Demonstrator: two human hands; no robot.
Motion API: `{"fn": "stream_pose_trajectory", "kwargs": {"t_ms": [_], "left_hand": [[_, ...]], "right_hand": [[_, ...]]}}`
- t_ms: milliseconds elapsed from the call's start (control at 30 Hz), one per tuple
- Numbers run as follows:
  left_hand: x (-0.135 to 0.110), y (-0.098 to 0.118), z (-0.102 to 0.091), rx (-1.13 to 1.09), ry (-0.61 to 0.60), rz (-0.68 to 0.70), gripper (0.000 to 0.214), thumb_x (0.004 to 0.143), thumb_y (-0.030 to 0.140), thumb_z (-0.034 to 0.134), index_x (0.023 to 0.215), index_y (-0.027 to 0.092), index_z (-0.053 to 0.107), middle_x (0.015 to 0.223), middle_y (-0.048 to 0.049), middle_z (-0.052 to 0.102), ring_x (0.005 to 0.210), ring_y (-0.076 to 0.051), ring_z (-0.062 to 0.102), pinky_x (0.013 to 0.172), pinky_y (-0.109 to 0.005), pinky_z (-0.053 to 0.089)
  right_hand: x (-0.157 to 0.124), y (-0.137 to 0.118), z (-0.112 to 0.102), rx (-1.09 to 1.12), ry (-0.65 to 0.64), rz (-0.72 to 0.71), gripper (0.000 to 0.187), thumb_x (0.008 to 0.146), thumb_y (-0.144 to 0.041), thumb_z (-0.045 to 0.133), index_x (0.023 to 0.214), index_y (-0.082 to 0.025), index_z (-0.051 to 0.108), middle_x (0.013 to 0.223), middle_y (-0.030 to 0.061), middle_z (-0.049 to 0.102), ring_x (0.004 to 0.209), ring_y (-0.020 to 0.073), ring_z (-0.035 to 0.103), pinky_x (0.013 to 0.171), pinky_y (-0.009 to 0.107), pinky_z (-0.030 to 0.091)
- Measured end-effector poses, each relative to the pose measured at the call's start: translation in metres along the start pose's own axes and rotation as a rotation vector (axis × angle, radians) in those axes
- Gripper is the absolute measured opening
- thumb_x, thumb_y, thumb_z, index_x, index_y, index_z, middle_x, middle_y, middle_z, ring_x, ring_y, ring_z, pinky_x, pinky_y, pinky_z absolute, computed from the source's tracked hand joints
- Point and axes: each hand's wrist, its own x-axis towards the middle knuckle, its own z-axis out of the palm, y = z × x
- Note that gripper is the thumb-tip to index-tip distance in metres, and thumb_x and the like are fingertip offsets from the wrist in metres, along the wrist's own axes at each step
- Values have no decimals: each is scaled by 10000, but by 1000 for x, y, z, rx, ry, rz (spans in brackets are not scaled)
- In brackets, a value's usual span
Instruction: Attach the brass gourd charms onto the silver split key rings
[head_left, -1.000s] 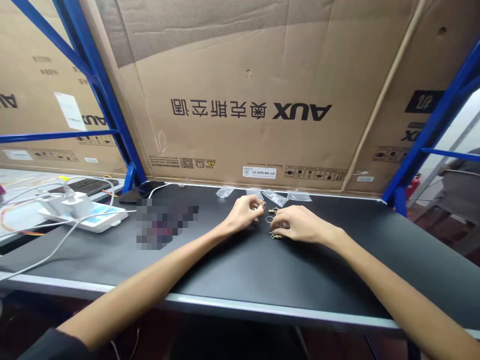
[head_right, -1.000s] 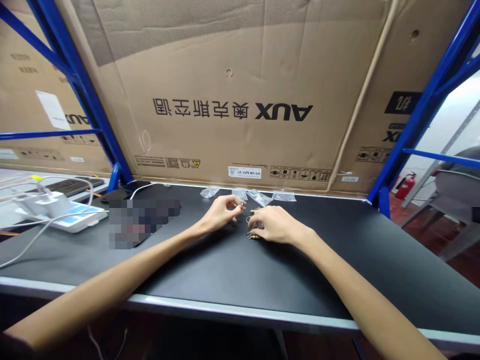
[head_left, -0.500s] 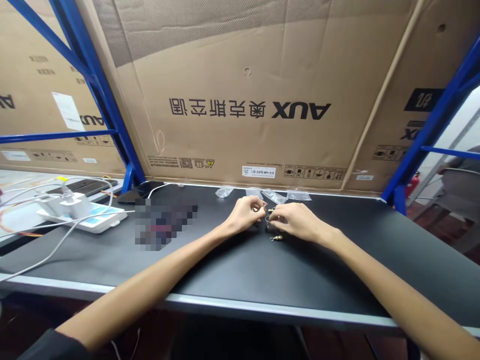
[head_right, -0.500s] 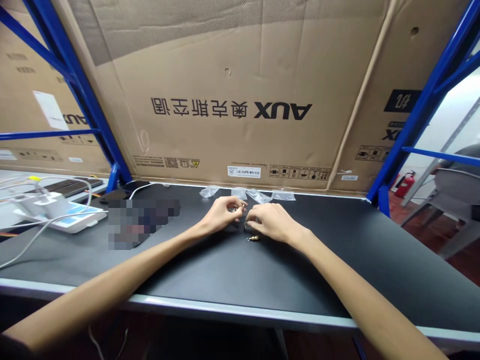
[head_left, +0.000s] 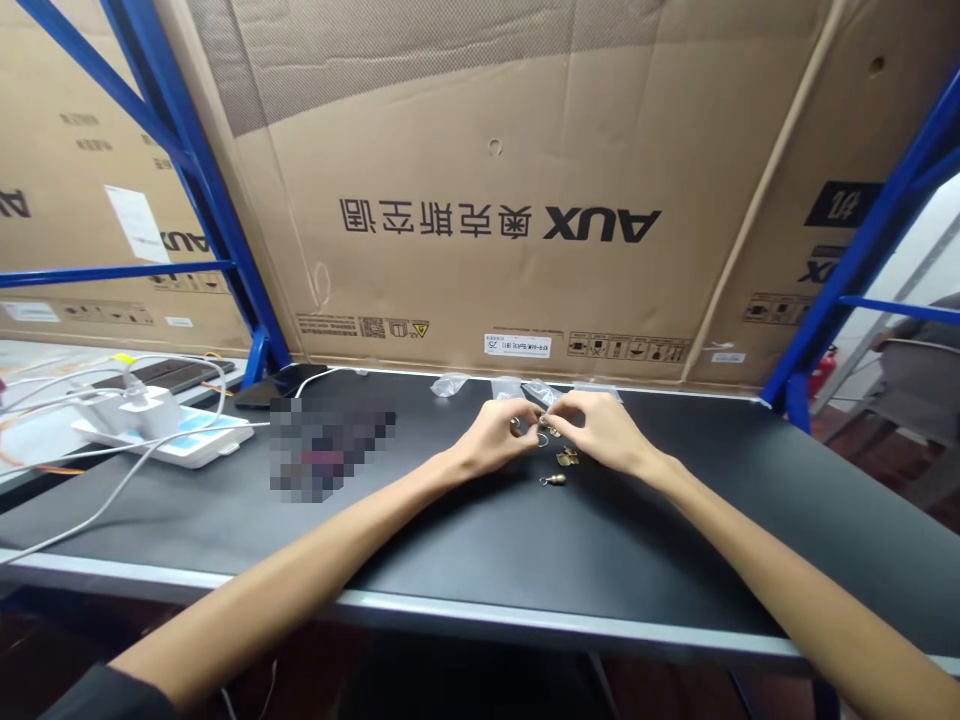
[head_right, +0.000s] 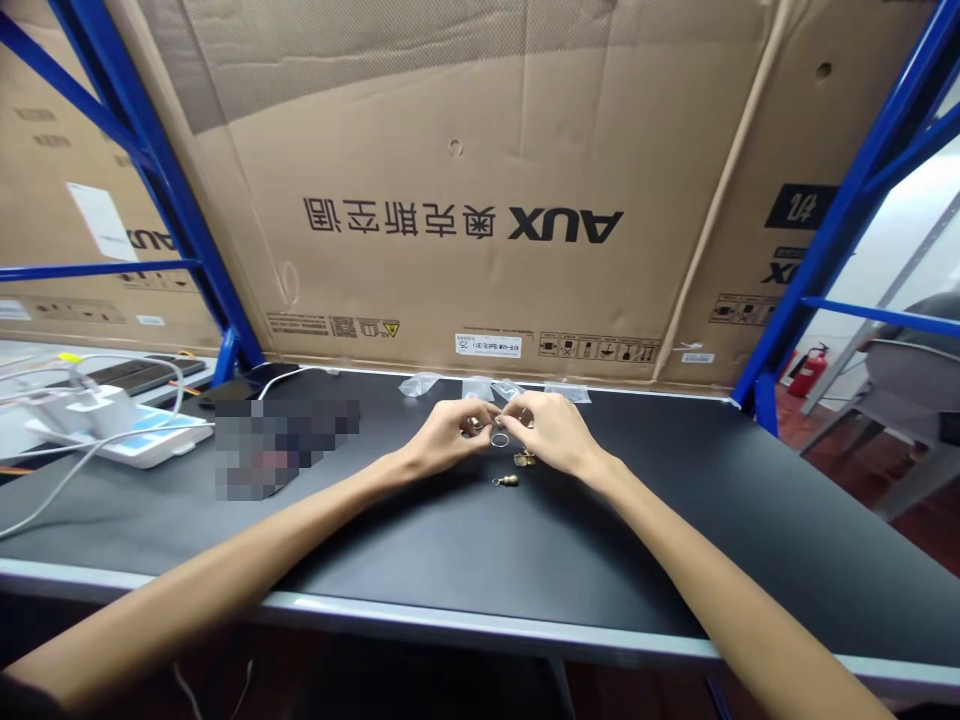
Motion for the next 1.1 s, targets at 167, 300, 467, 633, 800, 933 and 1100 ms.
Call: {"fn": "stream_pose_trajectory", "kwargs": {"t_ms": [167,300,467,633,800,933,1100], "left_hand": [[0,-4,2,51,8,54,55,788,134,630,807,151,679,941,-50,758,768,-145,662,670,-240,516],[-1,-4,2,45,10,35,50,810,149,631,804,144,680,963,-58,761,777,-150,668,685,-250,528],[0,-5,2,12,66,1,82,817,187,644,743,152,639,991,-66,763,817,-163,689,688,-260,553],[0,-4,4,-3,92,5,120,843,182,617,731,142,602,998,-89,765,844,-173,704,702,-260,562],[0,-4,4,4,97,30,111,834,177,621,728,152,599,996,-84,768,840,-169,717,699,-255,563],[3,-6,-1,2,151,19,99,825,167,622,730,151,600,989,-97,765,903,-196,730,749,-285,584],[4,-8,-8,10,163,-20,102,814,151,613,715,157,590,945,-92,759,918,-211,725,745,-298,588]], "right_hand": [[0,1,1,-7,-1,-18,236,952,-352,578,902,-212,760,925,38,765,803,188,679,758,300,489],[-1,-2,1,-3,-55,-54,213,949,-316,576,918,-200,752,945,46,759,804,180,677,715,285,471],[-1,-5,2,-38,-47,7,180,938,-305,589,902,-209,737,931,33,757,782,173,672,706,283,460],[-1,-5,4,-3,-83,-31,214,951,-298,567,896,-186,741,946,54,752,795,177,666,744,295,469],[0,-5,-2,-12,-103,-11,223,952,-319,570,913,-202,755,904,45,754,738,169,652,702,293,461],[-2,-7,-15,-33,-234,-15,203,916,-366,630,943,-227,776,841,36,760,719,184,661,678,302,455],[-6,-8,-16,4,-517,-120,173,840,-388,713,893,-238,782,785,17,744,722,183,662,682,297,475]]}}
